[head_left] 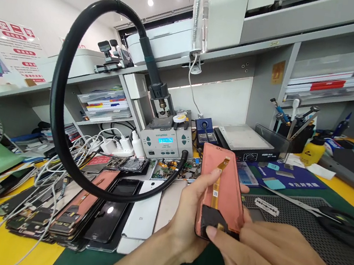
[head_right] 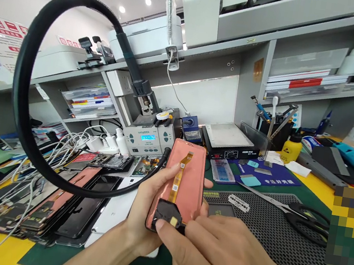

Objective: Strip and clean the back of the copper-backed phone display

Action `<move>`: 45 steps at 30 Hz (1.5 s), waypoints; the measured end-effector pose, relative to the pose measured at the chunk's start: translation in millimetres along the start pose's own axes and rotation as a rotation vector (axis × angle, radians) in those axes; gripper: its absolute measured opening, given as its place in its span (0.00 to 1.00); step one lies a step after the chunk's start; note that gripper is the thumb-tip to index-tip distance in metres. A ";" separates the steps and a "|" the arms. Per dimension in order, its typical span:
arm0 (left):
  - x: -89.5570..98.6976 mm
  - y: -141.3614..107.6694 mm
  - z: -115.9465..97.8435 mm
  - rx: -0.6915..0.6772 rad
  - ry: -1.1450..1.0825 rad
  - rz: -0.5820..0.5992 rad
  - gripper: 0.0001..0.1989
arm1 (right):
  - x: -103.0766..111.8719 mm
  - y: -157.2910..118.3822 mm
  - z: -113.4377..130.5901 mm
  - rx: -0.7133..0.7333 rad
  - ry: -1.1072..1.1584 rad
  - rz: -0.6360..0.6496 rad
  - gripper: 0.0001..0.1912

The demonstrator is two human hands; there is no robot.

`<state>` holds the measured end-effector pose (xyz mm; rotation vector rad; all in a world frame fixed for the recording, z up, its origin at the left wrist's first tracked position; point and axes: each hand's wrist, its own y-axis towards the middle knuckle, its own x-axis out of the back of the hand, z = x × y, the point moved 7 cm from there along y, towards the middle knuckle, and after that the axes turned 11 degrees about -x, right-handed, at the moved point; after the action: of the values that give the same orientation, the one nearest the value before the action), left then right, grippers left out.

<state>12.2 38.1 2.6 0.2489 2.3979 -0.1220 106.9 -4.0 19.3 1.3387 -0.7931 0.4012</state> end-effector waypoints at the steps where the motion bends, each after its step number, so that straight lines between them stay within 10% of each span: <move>1: 0.2 0.0 -0.1 -0.001 0.002 0.000 0.29 | -0.7 -0.7 0.7 0.011 -0.007 0.008 0.19; 23: 5.5 0.2 2.5 -0.014 0.011 -0.070 0.31 | 4.1 12.5 8.5 0.108 -0.134 0.099 0.25; 45: -4.1 -0.5 0.2 -0.050 -0.006 0.134 0.30 | -2.0 1.1 8.8 0.124 -0.101 0.081 0.25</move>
<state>15.2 36.9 5.2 0.3844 2.3673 -0.0003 102.4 -11.9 18.8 1.4541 -0.9214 0.4555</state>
